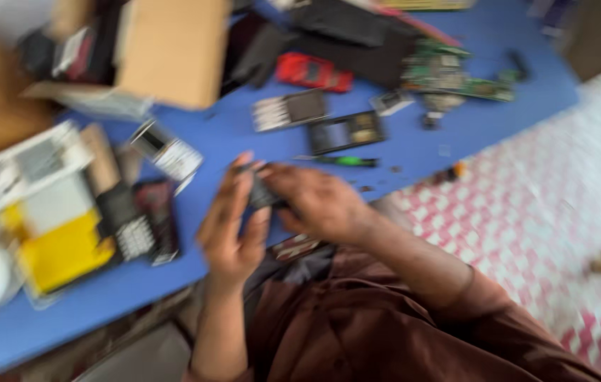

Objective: The person disassembles a black feature phone using a screwdriver, removes the back cover and battery, and then reassembles it. The person also handles a silver feature phone, removing its back cover and battery before reassembling it.

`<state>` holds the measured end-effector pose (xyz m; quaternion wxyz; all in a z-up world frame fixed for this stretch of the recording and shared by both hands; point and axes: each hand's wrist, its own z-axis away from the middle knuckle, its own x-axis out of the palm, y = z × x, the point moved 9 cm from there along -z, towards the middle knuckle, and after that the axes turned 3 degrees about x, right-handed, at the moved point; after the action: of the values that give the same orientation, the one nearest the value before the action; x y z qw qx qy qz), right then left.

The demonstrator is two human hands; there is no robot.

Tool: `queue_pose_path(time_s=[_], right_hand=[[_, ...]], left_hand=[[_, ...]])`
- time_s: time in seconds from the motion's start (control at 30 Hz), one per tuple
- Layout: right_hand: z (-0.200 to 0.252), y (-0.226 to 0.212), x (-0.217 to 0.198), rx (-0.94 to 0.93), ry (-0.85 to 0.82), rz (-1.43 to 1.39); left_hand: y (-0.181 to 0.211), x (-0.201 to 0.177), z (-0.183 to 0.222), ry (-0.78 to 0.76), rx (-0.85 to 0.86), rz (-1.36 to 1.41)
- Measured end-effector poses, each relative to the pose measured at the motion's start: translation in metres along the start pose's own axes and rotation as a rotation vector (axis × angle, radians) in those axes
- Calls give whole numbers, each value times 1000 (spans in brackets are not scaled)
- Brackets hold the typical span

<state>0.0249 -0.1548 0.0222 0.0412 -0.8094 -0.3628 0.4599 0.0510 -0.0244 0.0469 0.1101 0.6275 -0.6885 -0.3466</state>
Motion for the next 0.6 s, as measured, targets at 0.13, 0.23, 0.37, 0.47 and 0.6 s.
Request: queue_pose_path(time_s=[0.13, 0.23, 0.37, 0.47, 0.6], right_hand=[[0, -11, -1, -74, 38, 22], [-3, -17, -2, -112, 56, 28], [-5, -22, -1, -131, 57, 42], [-10, -28, -5, -145, 59, 69], [-16, -34, -7, -139, 55, 76]], left_hand=[[5, -9, 0, -21, 33, -56], [2, -12, 3, -27, 31, -32], [0, -12, 8, -27, 55, -64], [0, -13, 7, -17, 44, -43], [-2, -13, 9, -5, 42, -32]])
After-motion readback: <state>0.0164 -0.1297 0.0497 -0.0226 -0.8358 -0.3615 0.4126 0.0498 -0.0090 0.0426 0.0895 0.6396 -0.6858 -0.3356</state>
